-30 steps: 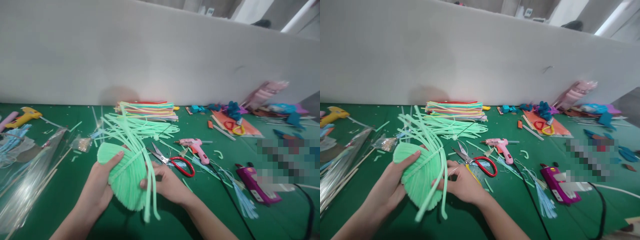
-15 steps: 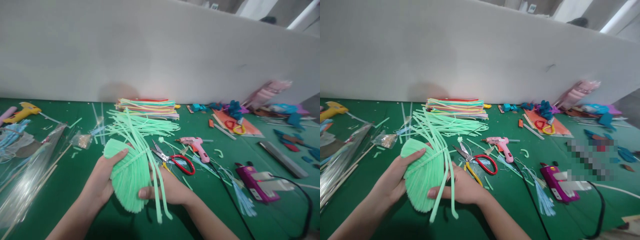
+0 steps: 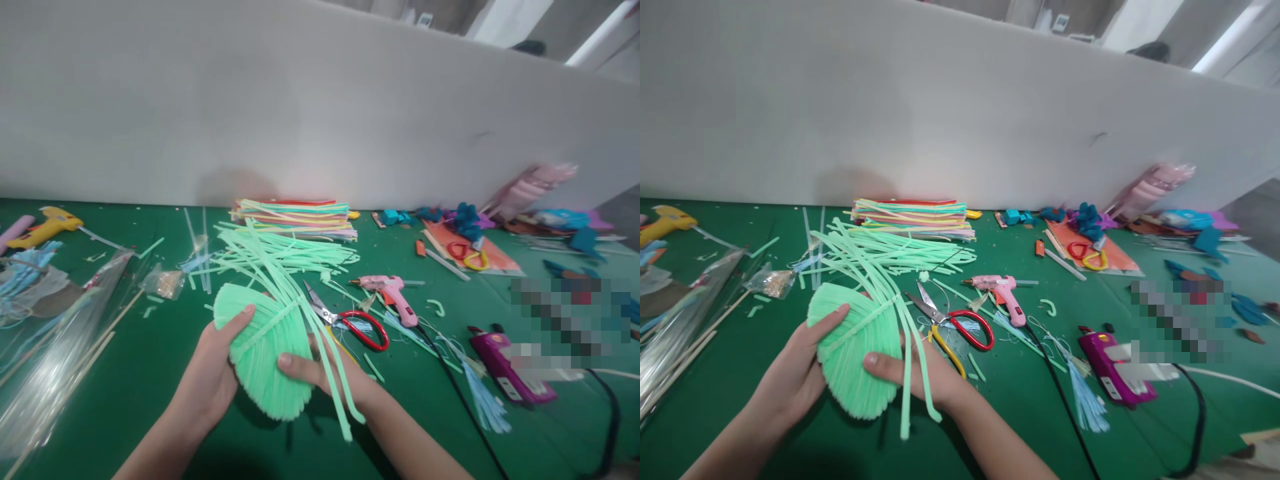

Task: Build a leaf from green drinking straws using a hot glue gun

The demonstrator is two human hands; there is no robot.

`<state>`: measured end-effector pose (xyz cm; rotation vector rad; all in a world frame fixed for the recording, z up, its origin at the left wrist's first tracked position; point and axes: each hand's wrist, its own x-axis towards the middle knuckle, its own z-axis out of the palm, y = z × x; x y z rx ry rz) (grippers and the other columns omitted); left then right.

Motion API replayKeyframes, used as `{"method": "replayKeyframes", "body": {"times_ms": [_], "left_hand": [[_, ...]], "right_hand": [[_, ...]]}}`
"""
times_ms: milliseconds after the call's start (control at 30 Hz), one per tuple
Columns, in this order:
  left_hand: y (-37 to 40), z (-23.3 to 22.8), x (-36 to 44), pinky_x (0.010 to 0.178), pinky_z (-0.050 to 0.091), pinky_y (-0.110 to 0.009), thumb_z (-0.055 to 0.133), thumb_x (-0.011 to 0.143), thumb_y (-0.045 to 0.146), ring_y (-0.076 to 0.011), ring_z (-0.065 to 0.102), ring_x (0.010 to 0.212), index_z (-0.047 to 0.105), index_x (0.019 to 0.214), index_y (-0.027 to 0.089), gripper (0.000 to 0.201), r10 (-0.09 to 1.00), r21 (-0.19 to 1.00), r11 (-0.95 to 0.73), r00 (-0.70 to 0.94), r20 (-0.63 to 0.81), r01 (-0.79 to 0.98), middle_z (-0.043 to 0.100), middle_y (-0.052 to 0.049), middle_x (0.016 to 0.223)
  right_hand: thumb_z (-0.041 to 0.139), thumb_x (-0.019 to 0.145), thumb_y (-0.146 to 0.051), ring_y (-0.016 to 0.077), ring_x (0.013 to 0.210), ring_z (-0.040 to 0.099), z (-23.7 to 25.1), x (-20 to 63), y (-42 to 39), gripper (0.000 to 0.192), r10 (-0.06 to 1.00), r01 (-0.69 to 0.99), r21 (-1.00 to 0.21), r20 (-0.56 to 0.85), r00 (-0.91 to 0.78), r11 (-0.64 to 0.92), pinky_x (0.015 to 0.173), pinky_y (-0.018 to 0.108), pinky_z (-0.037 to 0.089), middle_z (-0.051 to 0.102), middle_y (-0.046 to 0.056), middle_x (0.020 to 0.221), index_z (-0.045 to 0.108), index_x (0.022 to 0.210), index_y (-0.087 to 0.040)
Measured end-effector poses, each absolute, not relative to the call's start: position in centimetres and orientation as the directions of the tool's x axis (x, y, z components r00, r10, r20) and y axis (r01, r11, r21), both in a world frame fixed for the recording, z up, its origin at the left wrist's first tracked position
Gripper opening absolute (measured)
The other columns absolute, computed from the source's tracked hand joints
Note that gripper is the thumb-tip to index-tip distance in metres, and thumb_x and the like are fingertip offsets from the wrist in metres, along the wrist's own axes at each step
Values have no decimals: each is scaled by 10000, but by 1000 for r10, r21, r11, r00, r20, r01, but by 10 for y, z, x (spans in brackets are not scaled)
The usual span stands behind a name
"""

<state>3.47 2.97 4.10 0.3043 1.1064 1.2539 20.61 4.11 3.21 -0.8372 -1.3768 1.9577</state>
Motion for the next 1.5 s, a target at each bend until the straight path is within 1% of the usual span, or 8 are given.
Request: {"method": "replayKeyframes", "body": {"times_ms": [233,333,467,633,833,1000,1233,1500], "left_hand": [[32,41,30,833,607,-374,760,780,244,-292,719,991,679,1192,170,427,862,737,329,-131,-490,-591,741,-119,1127],[35,40,25,826,609,-371,746,790,229,-285,723,977,679,1187,164,408,864,752,293,-172,-473,-590,740,-118,1126],[38,37,21,796,616,-361,730,797,194,-279,730,952,688,1150,163,357,843,750,309,-197,-501,-585,745,-113,1112],[40,38,21,802,617,-354,691,824,172,-267,739,927,681,1155,144,333,845,750,275,-221,-487,-602,758,-114,1063],[41,46,16,885,594,-349,689,825,148,-249,741,935,689,1156,122,332,819,800,113,-401,-411,-589,764,-109,1056],[40,47,15,912,583,-347,718,810,159,-243,740,935,702,1133,123,326,793,814,67,-465,-395,-577,753,-106,1111],[38,49,18,886,598,-336,726,809,189,-236,739,943,732,1059,175,251,745,831,-4,-556,-369,-556,759,-49,1112],[36,56,23,849,612,-314,705,814,154,-212,734,944,743,1036,199,229,740,853,-52,-594,-317,-520,768,-15,1079]], "right_hand": [[716,790,-521,212,884,628,31,207,42,393,777,-39,-969,-171,-605,-244,858,347,496,666,25,918,678,1037,-217],[659,825,-550,128,634,455,24,211,46,378,847,130,-985,-166,-505,-116,613,257,396,479,-26,667,595,737,-188],[596,872,-528,101,614,305,22,212,49,490,855,141,-990,-79,-513,-6,574,254,277,313,-40,663,401,578,-188],[607,865,-520,129,678,423,27,206,47,464,866,77,-997,-44,-498,-6,649,269,362,461,-7,723,467,574,-188],[715,805,-405,180,833,526,19,205,47,198,977,90,-987,116,-181,134,710,294,413,570,46,911,682,810,-210],[771,756,-360,155,710,534,12,204,45,166,961,-34,-998,58,-271,50,655,292,423,599,29,797,716,707,-211],[801,712,-297,169,753,598,15,199,40,150,945,45,-998,32,-327,50,726,313,484,661,38,851,739,816,-210],[816,688,-452,121,606,596,15,188,34,322,900,-184,-912,-299,-318,-367,635,249,492,644,-1,658,676,731,-165]]}}
